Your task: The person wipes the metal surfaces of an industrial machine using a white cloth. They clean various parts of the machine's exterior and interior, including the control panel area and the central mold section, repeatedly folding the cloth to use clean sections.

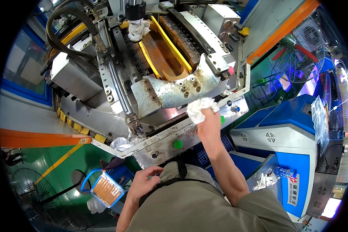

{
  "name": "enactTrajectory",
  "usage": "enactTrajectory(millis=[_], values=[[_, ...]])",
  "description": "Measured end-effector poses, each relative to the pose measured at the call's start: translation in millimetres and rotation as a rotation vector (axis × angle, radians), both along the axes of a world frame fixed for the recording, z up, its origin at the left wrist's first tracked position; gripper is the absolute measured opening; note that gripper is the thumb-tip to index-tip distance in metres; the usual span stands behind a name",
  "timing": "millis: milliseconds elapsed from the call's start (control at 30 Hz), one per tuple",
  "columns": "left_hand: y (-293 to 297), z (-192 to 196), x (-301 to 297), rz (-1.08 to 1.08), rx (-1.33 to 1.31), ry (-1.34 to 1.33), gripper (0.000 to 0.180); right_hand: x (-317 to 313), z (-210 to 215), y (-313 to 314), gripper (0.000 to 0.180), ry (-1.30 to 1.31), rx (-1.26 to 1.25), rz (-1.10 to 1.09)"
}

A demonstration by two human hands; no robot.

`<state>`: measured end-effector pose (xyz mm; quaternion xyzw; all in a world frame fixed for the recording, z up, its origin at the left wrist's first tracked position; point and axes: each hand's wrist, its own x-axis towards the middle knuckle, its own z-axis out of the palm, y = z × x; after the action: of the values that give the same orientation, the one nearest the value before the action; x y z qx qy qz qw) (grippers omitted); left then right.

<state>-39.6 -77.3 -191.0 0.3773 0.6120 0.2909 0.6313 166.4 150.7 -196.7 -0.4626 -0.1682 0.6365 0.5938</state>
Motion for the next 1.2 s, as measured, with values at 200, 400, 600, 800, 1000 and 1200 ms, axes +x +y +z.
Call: enactTrajectory(millis=[200, 400, 600, 800, 1000, 1200], values=[[5, 1, -2, -0.052, 0.062, 0.091, 0.039, 37, -30, 15, 0.024, 0.016, -0.065, -0.063], [1, -1, -2, -0.030, 0.118, 0.109, 0.039, -24, -30, 17, 0.027, 0.111, -0.037, -0.040], [-20, 4, -7, 0.030, 0.018, 0.085, 0.039, -35, -21, 0, 0.030, 0.180, -0.027, 0.013], [-40, 5, -17, 0.098, -0.056, 0.026, 0.040, -57, -12, -30, 0.034, 0.205, -0.070, 0.216], [-56, 4, -34, 0.168, -0.005, -0.023, 0.040, -49, -75, -11, 0.030, 0.294, -0.277, 0.097], [-74, 15, -41, 0.192, -0.049, 0.010, 0.039, -81, -43, 2, 0.028, 0.402, -0.182, 0.082]])
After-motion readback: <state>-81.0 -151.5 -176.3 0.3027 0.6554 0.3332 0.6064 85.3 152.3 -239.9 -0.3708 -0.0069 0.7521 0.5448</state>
